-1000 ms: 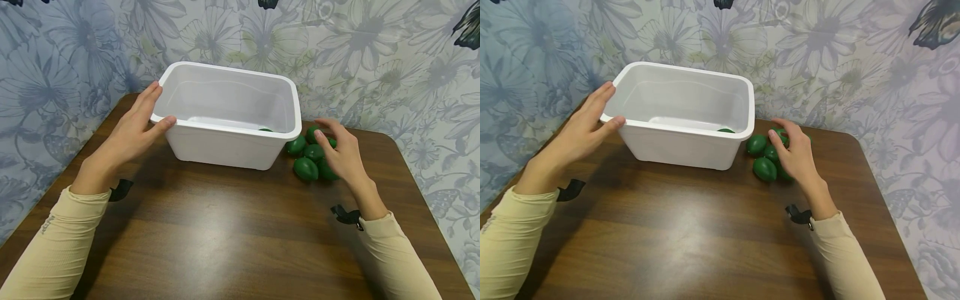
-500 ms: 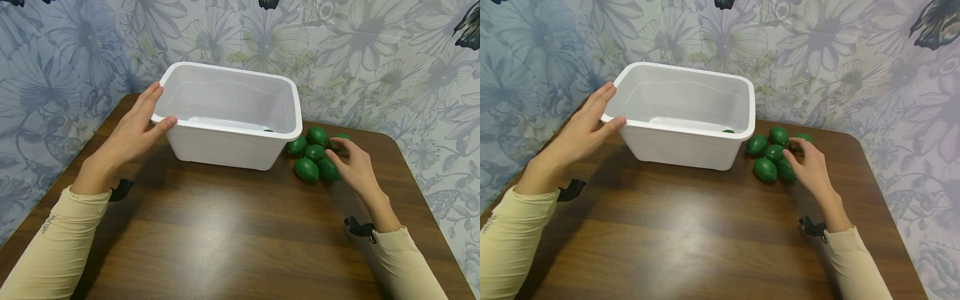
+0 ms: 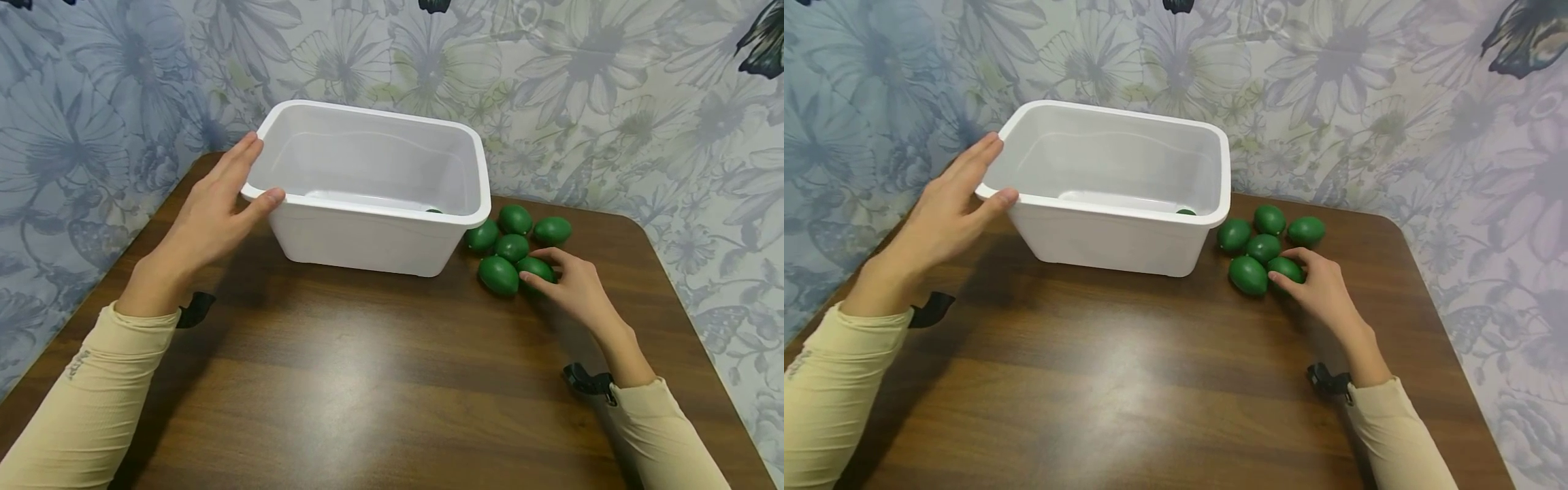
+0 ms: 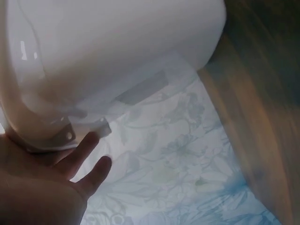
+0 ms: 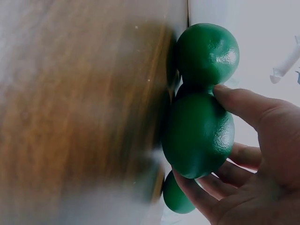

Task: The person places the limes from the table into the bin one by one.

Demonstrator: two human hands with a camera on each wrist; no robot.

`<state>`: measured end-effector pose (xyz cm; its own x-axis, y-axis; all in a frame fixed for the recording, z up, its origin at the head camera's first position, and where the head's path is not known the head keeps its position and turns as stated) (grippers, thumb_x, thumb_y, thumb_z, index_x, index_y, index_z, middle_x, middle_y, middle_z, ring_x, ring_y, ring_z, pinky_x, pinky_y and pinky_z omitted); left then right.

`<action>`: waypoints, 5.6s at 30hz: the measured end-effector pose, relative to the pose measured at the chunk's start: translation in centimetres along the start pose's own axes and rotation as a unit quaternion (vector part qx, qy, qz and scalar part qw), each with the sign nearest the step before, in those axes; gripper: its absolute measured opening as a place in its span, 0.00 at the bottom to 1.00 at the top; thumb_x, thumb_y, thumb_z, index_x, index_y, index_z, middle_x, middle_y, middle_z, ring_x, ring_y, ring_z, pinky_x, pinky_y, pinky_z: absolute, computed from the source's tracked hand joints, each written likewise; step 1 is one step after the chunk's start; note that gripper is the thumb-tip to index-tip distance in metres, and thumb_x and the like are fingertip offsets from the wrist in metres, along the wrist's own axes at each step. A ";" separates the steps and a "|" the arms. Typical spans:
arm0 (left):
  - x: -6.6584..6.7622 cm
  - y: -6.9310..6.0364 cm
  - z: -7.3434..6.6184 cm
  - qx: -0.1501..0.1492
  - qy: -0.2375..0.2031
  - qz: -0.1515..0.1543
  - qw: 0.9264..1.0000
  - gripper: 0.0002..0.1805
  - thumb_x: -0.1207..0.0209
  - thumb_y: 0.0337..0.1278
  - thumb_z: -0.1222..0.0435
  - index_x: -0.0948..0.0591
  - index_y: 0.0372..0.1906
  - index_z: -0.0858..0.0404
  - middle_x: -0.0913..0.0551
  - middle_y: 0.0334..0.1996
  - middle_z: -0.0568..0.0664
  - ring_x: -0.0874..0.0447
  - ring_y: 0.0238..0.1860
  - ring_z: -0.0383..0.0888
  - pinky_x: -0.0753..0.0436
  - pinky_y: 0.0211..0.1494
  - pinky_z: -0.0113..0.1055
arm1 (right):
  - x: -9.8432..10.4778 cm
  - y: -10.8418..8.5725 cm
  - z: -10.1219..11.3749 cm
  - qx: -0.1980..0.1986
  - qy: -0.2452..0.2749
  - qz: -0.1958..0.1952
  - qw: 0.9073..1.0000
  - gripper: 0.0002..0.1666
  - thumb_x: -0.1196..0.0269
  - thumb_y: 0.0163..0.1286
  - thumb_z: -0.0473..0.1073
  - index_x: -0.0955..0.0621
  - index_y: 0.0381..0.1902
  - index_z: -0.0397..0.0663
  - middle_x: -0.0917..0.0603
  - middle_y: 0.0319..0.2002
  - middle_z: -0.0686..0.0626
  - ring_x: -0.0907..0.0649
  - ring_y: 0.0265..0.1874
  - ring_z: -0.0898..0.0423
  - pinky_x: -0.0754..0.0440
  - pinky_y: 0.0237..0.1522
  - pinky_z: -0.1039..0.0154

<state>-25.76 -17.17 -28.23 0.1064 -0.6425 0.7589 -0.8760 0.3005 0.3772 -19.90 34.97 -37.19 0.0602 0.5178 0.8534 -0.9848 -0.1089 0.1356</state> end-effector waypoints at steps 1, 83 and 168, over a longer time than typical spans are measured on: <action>0.0 0.0 0.1 0.000 -0.001 -0.005 1.000 0.44 0.45 0.76 0.39 0.46 0.86 0.49 0.51 0.86 0.39 0.48 0.85 0.58 0.43 0.80 0.67 | -0.1 0.0 -0.1 -0.001 -0.003 0.005 1.000 0.30 0.31 0.74 0.55 0.19 0.64 0.43 0.12 0.55 0.35 0.14 0.56 0.32 0.17 0.49 0.37; -0.1 -0.4 -0.1 -0.002 -0.038 -0.057 0.998 0.45 0.43 0.72 0.37 0.39 0.84 0.52 0.46 0.85 0.40 0.44 0.84 0.53 0.42 0.82 0.62 | 2.4 6.1 20.3 0.239 0.121 -0.129 0.955 0.14 0.30 0.72 0.44 0.13 0.52 0.46 0.09 0.46 0.52 0.14 0.43 0.58 0.22 0.47 0.64; -0.3 2.2 1.6 -0.011 -0.042 -0.046 0.998 0.45 0.43 0.72 0.37 0.40 0.85 0.53 0.47 0.85 0.38 0.45 0.84 0.51 0.42 0.82 0.59 | -3.2 1.7 5.9 0.058 0.046 -0.012 0.997 0.24 0.22 0.65 0.51 0.13 0.56 0.50 0.09 0.49 0.49 0.08 0.44 0.47 0.12 0.43 0.51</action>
<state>-28.46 -17.47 -28.50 0.1449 -0.7250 0.6734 -0.8538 0.2524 0.4554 -20.84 28.16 -36.73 0.0632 0.5960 0.8005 -0.9574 -0.1903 0.2172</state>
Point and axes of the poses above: each hand's wrist, its own y-axis towards the middle knuckle, its own x-axis out of the back of the hand, z = x × y, the point moved 9 cm from there along y, towards the middle knuckle
